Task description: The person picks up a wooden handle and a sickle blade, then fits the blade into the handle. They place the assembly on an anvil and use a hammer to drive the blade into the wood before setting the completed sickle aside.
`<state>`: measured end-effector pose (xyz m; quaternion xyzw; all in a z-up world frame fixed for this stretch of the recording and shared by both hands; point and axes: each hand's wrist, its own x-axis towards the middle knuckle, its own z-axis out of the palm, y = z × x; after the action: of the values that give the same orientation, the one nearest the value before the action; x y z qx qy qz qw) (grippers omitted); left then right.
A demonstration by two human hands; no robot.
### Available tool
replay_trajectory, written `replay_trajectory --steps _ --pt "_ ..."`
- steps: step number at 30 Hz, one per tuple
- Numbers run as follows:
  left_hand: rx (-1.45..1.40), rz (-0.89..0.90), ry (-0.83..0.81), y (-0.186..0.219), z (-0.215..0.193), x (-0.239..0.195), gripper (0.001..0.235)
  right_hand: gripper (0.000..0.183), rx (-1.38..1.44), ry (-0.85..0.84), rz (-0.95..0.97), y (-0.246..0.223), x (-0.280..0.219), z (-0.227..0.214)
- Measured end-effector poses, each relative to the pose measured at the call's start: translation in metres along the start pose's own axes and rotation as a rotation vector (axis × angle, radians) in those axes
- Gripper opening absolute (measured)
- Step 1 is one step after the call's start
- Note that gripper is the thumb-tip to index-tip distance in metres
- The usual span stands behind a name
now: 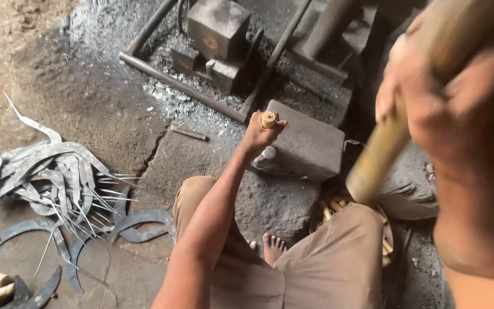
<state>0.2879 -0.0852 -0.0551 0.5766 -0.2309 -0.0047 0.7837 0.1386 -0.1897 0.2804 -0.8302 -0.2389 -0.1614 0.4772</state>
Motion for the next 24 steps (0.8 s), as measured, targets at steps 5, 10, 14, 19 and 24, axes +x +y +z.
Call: replay_trajectory --steps 5,10,14,19,24 --pt "0.039 0.032 -0.024 -0.02 -0.004 0.004 0.029 0.015 -0.472 -0.023 -0.219 0.127 -0.023 0.026" --pt "0.118 0.115 -0.025 -0.044 -0.005 -0.002 0.018 0.024 -0.102 -0.294 0.872 0.117 -0.051 0.051" --pt "0.087 0.087 0.014 -0.041 -0.005 0.002 0.032 0.018 -0.034 -0.174 0.425 0.112 -0.044 -0.006" --pt "0.075 0.05 0.012 -0.041 -0.006 0.003 0.035 0.024 0.102 -0.055 0.045 0.108 -0.007 -0.063" --pt "0.047 0.059 -0.024 -0.027 -0.007 -0.001 0.034 0.021 0.116 -0.071 0.366 0.107 -0.008 -0.002"
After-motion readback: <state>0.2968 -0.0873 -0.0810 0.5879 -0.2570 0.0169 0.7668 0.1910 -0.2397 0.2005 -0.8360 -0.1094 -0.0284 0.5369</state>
